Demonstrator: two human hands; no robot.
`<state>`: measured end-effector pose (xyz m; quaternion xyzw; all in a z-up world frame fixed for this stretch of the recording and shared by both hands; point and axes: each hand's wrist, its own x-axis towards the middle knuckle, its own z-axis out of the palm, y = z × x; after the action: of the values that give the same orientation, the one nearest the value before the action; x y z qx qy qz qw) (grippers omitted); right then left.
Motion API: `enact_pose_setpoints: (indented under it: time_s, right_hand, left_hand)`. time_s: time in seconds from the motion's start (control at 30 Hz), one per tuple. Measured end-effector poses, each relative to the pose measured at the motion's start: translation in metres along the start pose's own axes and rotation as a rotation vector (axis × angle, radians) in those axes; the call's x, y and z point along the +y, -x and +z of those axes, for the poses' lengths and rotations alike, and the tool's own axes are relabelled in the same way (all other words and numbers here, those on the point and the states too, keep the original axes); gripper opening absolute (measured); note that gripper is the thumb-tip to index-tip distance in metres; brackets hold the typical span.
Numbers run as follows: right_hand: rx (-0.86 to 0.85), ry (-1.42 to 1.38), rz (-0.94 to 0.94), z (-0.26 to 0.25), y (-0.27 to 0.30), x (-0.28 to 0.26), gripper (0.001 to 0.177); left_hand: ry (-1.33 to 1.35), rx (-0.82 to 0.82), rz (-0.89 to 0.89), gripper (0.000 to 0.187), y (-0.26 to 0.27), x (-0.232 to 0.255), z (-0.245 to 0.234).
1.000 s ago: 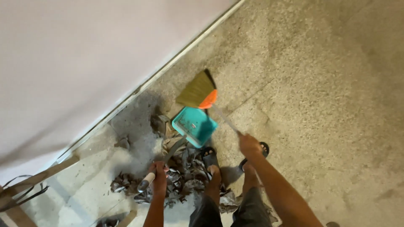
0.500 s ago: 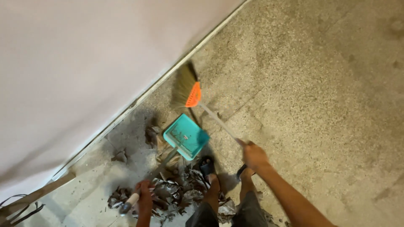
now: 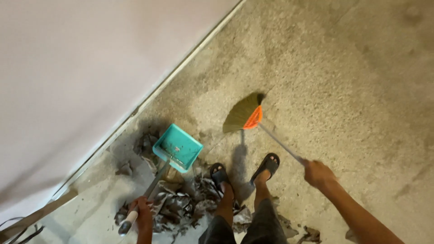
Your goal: Sweeping dried leaves and debris into a dustpan using a broom on a concrete floor.
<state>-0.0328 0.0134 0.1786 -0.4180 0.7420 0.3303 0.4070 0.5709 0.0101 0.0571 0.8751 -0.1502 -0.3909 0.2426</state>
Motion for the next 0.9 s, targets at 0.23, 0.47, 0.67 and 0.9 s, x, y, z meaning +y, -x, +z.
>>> enact_pose_setpoints:
  time_s: [0.23, 0.47, 0.67, 0.9]
  right_hand:
    - [0.090, -0.056, -0.214, -0.011, 0.058, -0.067, 0.069]
    - [0.078, 0.238, -0.100, 0.085, -0.089, -0.118, 0.065]
    - [0.031, 0.222, 0.169, 0.111, -0.102, 0.073, 0.033]
    - [0.085, -0.060, 0.122, 0.036, 0.070, 0.145, 0.062]
  left_hand:
    - [0.029, 0.018, 0.005, 0.028, -0.016, -0.008, 0.013]
    - [-0.066, 0.042, -0.035, 0.033, 0.018, 0.032, 0.007]
    - [-0.056, -0.006, 0.101, 0.028, 0.007, 0.027, 0.017]
    - [-0.149, -0.056, 0.060, 0.032, -0.026, 0.028, 0.046]
